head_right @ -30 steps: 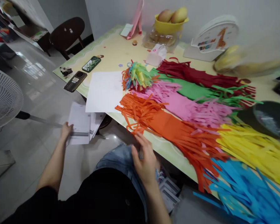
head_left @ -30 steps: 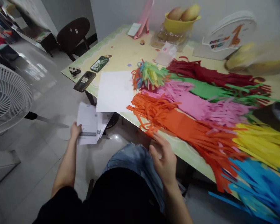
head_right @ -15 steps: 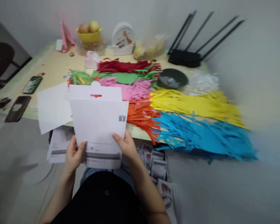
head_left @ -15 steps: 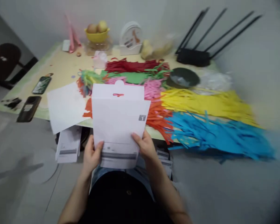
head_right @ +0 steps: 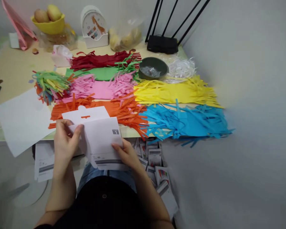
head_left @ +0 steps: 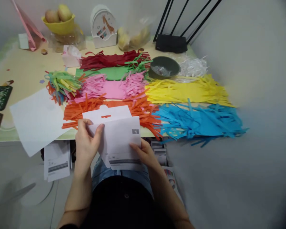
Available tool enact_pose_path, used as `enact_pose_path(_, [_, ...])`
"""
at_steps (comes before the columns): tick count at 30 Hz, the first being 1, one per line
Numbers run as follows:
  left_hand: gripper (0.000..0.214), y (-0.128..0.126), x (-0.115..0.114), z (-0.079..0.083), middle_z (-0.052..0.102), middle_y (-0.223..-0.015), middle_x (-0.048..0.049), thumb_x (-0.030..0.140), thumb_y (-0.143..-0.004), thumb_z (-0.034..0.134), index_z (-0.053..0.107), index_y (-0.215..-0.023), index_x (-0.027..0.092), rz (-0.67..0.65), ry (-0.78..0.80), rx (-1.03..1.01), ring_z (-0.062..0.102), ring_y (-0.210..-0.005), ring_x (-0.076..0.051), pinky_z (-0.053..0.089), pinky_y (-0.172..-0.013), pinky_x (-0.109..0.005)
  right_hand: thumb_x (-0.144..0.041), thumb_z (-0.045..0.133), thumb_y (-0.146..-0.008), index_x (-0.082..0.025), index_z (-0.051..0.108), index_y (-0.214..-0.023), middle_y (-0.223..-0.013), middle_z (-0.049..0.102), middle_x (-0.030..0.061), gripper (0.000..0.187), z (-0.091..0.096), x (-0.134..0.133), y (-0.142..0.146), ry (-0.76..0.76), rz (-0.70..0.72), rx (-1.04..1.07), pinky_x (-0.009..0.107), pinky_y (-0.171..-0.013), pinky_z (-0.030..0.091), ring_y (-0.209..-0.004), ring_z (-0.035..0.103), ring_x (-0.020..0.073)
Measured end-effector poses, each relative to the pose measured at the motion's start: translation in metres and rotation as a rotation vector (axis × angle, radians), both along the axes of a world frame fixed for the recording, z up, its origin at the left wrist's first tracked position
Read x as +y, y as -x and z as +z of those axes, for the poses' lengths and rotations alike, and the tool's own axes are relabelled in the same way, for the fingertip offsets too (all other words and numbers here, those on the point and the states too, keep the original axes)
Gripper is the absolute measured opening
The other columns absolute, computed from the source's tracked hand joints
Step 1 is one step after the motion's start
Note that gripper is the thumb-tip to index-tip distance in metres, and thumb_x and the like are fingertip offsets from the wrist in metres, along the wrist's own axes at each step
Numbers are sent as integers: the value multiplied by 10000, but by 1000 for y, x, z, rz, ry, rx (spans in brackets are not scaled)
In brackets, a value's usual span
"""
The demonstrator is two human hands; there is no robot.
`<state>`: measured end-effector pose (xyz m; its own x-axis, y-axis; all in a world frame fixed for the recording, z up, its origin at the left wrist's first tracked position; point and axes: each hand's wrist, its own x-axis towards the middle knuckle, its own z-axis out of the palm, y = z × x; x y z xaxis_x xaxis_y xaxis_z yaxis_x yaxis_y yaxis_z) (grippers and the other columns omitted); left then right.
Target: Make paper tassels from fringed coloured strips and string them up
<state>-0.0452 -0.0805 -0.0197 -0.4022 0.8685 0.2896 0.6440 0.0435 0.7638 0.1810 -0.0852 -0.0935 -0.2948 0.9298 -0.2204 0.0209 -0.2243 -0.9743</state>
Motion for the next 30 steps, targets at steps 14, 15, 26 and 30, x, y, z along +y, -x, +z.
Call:
enact_pose_path(14, [625,42,-6,0,277,-438,60,359,-731,825,279,-485,183,-567,115,-668,259,-381,-58,173,-374,-230,-507,869,-607,-195,742,-978,-932,734,36,501,5,19,3,211,360,215,329,-814,563,-848,667,192])
enact_pose_path(15, [654,43,-5,-2,252,-425,62,378,-717,835,259,-477,182,-602,92,-727,246,-363,-54,161,-364,-231,-484,863,-622,-193,743,-989,-939,737,35,484,8,21,7,197,350,211,324,-810,562,-850,670,189])
enact_pose_path(26, [601,-10,3,-24,720,-1142,-65,332,-704,866,638,-1253,244,-178,-67,-739,689,-992,-195,562,-848,-274,-552,816,-657,-192,686,-785,-753,724,36,403,36,31,35,-167,-363,-202,298,-650,530,-678,626,192])
enact_pose_path(30, [401,-6,-9,-38,749,-1061,-74,416,-810,785,713,-1119,170,-43,6,-725,689,-928,-177,553,-827,-242,-793,682,-670,-198,708,-906,-911,757,81,641,23,35,35,-141,-268,-112,341,-784,558,-841,690,243])
